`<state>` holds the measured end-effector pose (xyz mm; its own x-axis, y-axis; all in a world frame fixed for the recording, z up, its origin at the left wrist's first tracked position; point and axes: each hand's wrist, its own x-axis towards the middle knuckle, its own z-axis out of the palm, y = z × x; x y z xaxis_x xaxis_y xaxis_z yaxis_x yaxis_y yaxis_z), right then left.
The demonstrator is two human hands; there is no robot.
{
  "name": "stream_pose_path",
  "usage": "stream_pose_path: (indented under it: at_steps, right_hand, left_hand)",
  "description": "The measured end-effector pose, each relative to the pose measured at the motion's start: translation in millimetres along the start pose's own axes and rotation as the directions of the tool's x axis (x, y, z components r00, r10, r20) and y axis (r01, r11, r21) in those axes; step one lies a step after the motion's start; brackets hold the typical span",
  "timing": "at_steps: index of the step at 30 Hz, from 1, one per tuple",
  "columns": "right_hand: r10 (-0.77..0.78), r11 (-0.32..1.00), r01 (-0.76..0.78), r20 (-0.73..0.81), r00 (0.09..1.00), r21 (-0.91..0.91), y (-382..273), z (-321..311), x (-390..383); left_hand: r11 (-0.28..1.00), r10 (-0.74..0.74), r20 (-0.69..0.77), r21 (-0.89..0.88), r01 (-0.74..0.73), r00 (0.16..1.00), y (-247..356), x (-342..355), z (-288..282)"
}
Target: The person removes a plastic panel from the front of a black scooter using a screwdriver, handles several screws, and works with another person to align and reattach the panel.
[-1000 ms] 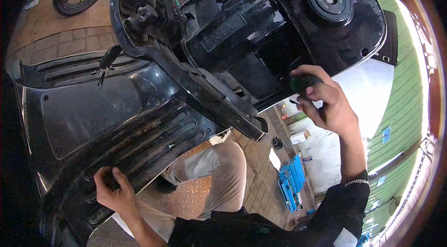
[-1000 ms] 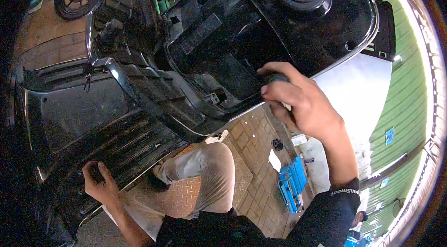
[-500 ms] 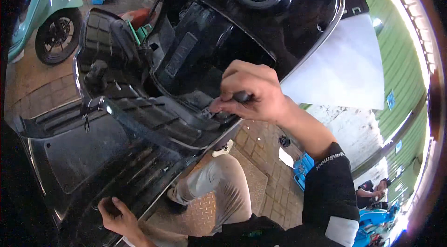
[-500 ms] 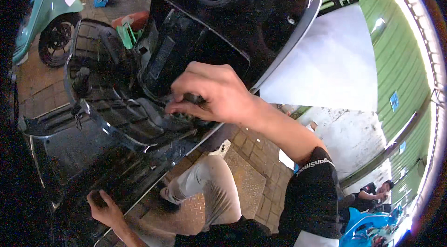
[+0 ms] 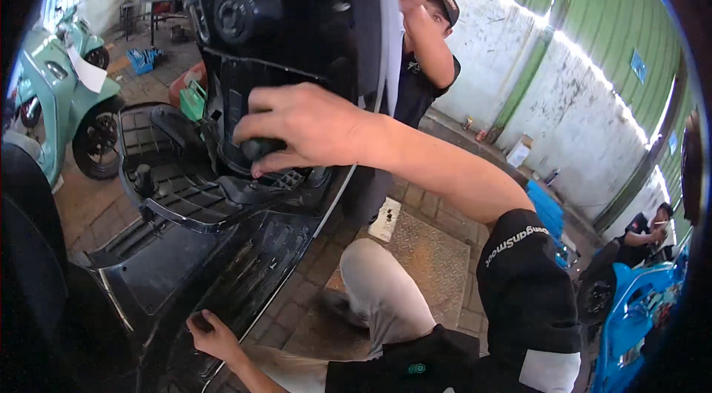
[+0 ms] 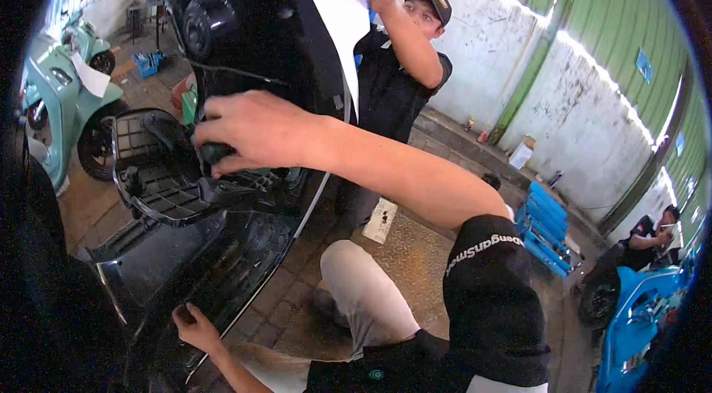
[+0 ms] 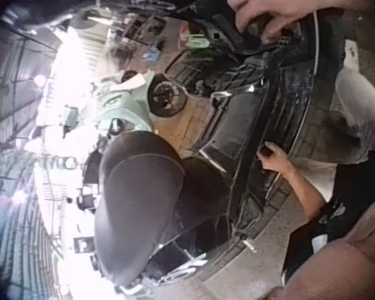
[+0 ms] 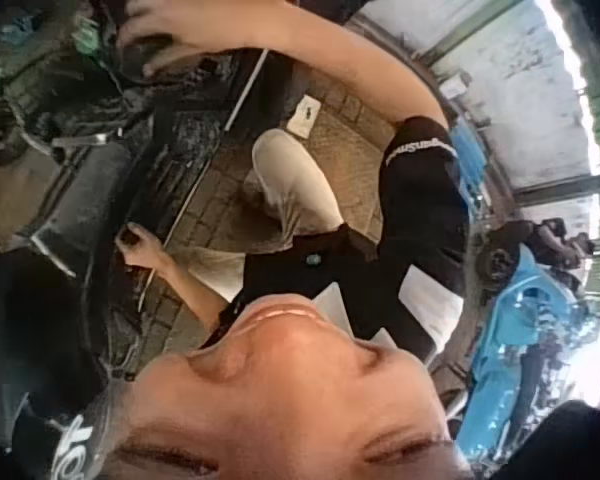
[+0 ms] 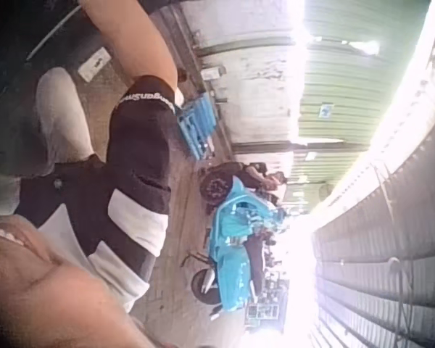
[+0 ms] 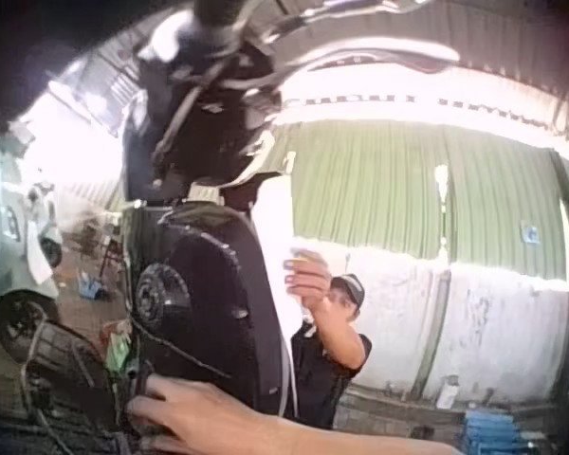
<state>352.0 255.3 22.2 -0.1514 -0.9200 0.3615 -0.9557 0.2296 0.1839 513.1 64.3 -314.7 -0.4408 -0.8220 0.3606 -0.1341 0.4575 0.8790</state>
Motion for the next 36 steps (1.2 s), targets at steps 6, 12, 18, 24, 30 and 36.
stream_pose_path:
  at_steps: [6, 12, 18, 24, 30, 36]
  right_hand:
    - [-0.149, 0.989, 0.15, 0.018, 0.989, -0.009, 1.4, 3.4, -5.3]
    - [-0.21, 0.968, 0.201, -0.047, 0.977, -0.149, -4.3, 13.0, -6.2]
    - [-0.273, 0.962, 0.272, 0.03, 0.962, 0.016, 8.1, 26.4, -11.5]
    - [-0.346, 0.936, 0.349, -0.063, 0.936, 0.038, 9.4, 16.0, -5.9]
    - [-0.266, 0.936, 0.231, 0.107, 0.958, 0.264, 20.0, 21.6, -4.9]
    - [-0.387, 0.921, 0.389, -0.136, 0.912, -0.017, 18.3, 22.3, -4.2]
  left_hand:
    - [0.997, -0.035, -0.003, 0.076, 0.035, 0.999, 0.5, 1.7, 0.3]
    - [0.993, 0.044, -0.041, 0.116, -0.039, 0.998, -3.6, 1.9, 10.0]
    - [0.978, 0.098, -0.158, 0.198, -0.066, 0.982, 27.0, -4.5, 11.9]
    - [0.957, 0.054, -0.129, 0.291, -0.014, 0.99, 7.9, -0.1, 14.2]
    - [0.948, 0.088, -0.178, 0.317, -0.028, 0.98, 10.6, -1.4, 18.9]
    - [0.928, 0.17, -0.183, 0.36, -0.095, 0.968, 12.8, -2.0, 17.9]
